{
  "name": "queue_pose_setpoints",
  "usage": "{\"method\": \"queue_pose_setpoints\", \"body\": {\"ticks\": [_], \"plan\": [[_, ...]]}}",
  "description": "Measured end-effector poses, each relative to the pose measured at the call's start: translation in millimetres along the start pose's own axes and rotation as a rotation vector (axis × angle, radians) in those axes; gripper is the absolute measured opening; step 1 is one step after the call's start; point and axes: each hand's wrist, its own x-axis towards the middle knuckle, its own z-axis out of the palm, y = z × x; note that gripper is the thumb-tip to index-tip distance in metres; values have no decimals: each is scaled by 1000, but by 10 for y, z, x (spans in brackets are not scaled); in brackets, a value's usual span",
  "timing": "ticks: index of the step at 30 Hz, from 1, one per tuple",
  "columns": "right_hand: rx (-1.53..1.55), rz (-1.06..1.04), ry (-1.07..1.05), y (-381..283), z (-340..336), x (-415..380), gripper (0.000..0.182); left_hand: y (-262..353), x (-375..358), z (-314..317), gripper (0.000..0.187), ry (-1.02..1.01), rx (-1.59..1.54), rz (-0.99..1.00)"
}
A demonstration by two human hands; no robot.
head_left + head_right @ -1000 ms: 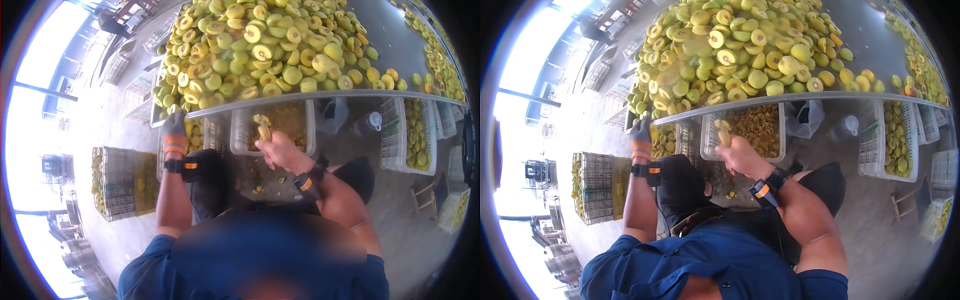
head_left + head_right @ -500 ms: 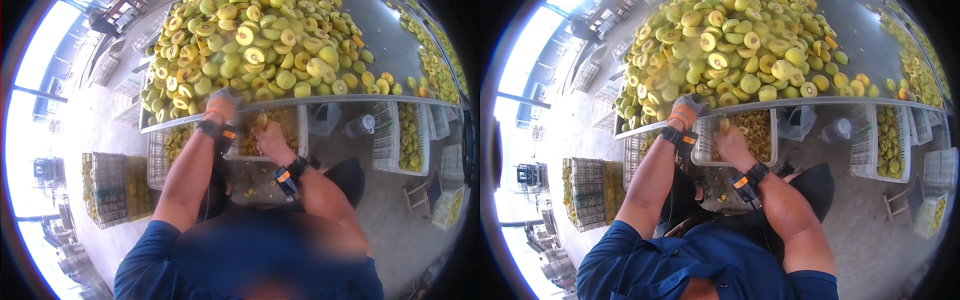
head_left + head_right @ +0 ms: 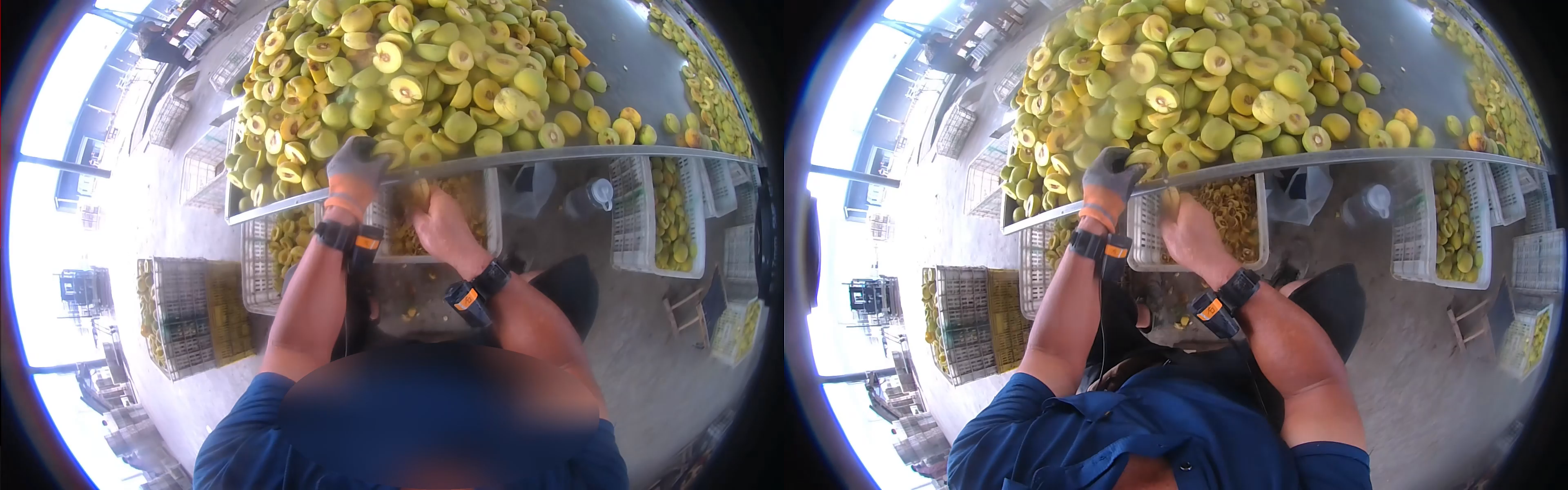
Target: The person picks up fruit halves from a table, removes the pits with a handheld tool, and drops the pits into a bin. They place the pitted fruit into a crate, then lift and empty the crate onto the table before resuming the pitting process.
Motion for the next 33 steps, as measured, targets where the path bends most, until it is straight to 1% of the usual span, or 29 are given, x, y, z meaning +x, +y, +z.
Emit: {"method": "queue_pose_setpoints", "body": {"ticks": [2,4,7,8,10,11,13,15,16,17,19,21,22,23,24,27,28,29,30,32,33], "plan": [[-44,-51,22,-86,-23,-20,34,96,-164,-82,41,0,-77,18],[-71,-53,38,-239,-53,-63,33,179,-318,-99,39,-24,-126,19],[-174,-49,14,-258,-53,-89,30,221,-483,-66,36,17,-250,-51],[-217,-46,-4,-232,-39,-89,29,259,-525,-54,31,26,-194,-37],[-216,-135,-31,-75,39,-77,28,344,-619,-47,23,49,-81,-14],[-217,-183,-43,-21,51,-67,28,355,-652,-34,23,74,-20,37],[-201,-389,-85,21,-2,-88,26,357,-724,-2,21,124,102,136],[-194,-417,-79,12,1,-114,25,385,-807,24,19,140,159,153],[-195,-341,-52,32,31,-126,24,392,-825,29,18,147,187,162],[-196,-265,-24,59,54,-132,24,365,-824,39,18,130,104,99],[-150,-232,-127,100,35,-42,22,232,-804,88,18,93,-63,-26],[-171,-192,-150,102,21,-37,23,75,-748,91,16,51,-324,-90],[-214,-170,-127,-3,10,-105,24,-15,-725,81,17,35,-453,-124],[-256,-152,-99,-69,14,-138,25,-99,-680,91,18,71,-309,15],[-246,-152,-125,-57,57,-161,26,-182,-645,114,21,104,-164,152],[-182,-159,-194,12,137,-215,29,-295,-608,267,30,194,-72,236],[-137,-176,-212,-15,124,-222,29,-254,-613,301,30,244,-27,233],[-90,-193,-226,-52,109,-219,29,-223,-610,292,29,249,-71,149],[-93,-163,-295,-103,73,-203,29,-187,-608,280,28,257,-116,66],[-102,-108,-428,-196,-8,-153,28,20,-597,182,27,182,-383,-266],[-130,-106,-379,-170,13,-181,28,144,-661,164,25,207,-315,-227]]}}
